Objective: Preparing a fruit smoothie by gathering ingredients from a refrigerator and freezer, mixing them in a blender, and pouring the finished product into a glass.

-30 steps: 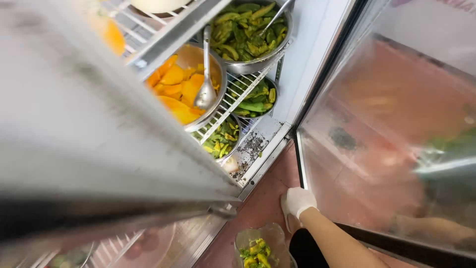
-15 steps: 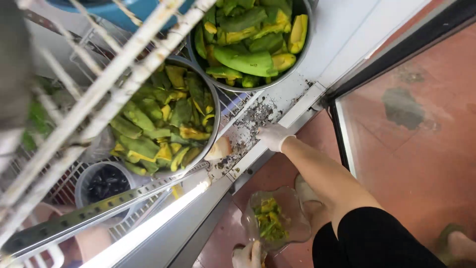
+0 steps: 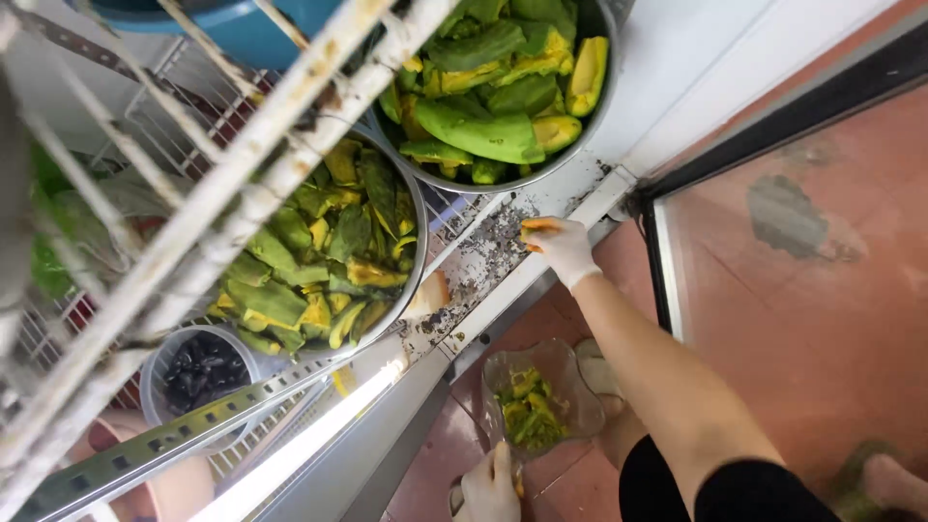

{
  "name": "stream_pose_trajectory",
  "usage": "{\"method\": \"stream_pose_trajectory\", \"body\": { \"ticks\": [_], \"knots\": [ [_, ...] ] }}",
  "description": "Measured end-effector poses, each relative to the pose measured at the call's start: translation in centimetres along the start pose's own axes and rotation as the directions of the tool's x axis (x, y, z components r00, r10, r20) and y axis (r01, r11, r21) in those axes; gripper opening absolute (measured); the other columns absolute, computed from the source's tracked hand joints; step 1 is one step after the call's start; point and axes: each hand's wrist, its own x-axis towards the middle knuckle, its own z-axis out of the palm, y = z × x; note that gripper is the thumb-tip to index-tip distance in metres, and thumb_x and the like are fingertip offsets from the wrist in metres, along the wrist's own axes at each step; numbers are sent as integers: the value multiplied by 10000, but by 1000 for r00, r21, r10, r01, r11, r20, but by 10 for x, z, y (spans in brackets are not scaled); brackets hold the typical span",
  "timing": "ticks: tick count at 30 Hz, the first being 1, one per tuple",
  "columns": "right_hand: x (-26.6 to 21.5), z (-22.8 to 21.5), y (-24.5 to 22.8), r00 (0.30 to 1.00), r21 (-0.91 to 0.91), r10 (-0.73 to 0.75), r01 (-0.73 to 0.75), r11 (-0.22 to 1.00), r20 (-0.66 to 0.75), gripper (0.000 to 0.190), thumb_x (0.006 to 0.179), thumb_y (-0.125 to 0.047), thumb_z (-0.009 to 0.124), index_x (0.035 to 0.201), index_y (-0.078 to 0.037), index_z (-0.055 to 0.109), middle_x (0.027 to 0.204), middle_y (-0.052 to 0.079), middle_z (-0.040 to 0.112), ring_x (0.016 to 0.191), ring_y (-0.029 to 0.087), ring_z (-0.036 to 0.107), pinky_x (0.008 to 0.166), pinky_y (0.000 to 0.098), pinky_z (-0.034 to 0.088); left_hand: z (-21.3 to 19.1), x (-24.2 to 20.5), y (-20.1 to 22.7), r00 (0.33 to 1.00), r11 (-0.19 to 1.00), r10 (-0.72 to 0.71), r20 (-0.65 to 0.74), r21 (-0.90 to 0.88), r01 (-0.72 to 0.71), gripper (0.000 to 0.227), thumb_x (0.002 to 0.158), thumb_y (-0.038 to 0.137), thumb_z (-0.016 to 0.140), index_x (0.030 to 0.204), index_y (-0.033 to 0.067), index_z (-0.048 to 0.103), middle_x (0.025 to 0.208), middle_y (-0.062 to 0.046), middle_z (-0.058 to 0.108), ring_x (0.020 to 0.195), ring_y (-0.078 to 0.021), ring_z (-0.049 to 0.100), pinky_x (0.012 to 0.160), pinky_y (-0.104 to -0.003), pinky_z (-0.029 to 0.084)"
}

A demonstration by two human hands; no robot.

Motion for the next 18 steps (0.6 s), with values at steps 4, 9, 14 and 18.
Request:
{"method": "stream_pose_trajectory", "body": {
  "ticks": [4,9,14,18],
  "knots": [
    [-176,-25,-145,852,392,-195,412,823,-485,242,892,61,700,1132,94,711,1111,160,744,997,195,708,901,289,559,-43,-47,76,996,996,87,6,-32,-87,499,965,417,557,734,20,752,494,-100,663,461,-200,661,514,-373,507],
    [-408,9,-284,429,-317,-559,514,797,-709,240,933,55,670,1167,29,717,1191,155,750,1079,182,732,997,282,562,-95,-79,130,968,965,239,81,-128,-227,487,994,377,543,738,3,722,552,-118,675,507,-228,658,537,-409,490],
    [-568,53,-303,652,-489,-620,407,772,-437,364,875,-48,689,1235,-25,736,1362,165,704,1333,301,637,1147,426,432,-188,-163,61,879,881,471,73,6,-472,392,963,264,572,794,-47,740,638,-170,704,579,-271,677,589,-398,505],
    [-651,61,-344,626,-317,-437,302,899,-646,347,869,-124,697,1208,-69,746,1385,116,711,1247,265,716,1057,370,530,-238,-169,-16,378,397,916,-132,178,-901,343,810,272,690,882,-63,713,707,-191,712,580,-294,669,596,-372,525]
  ]
}}
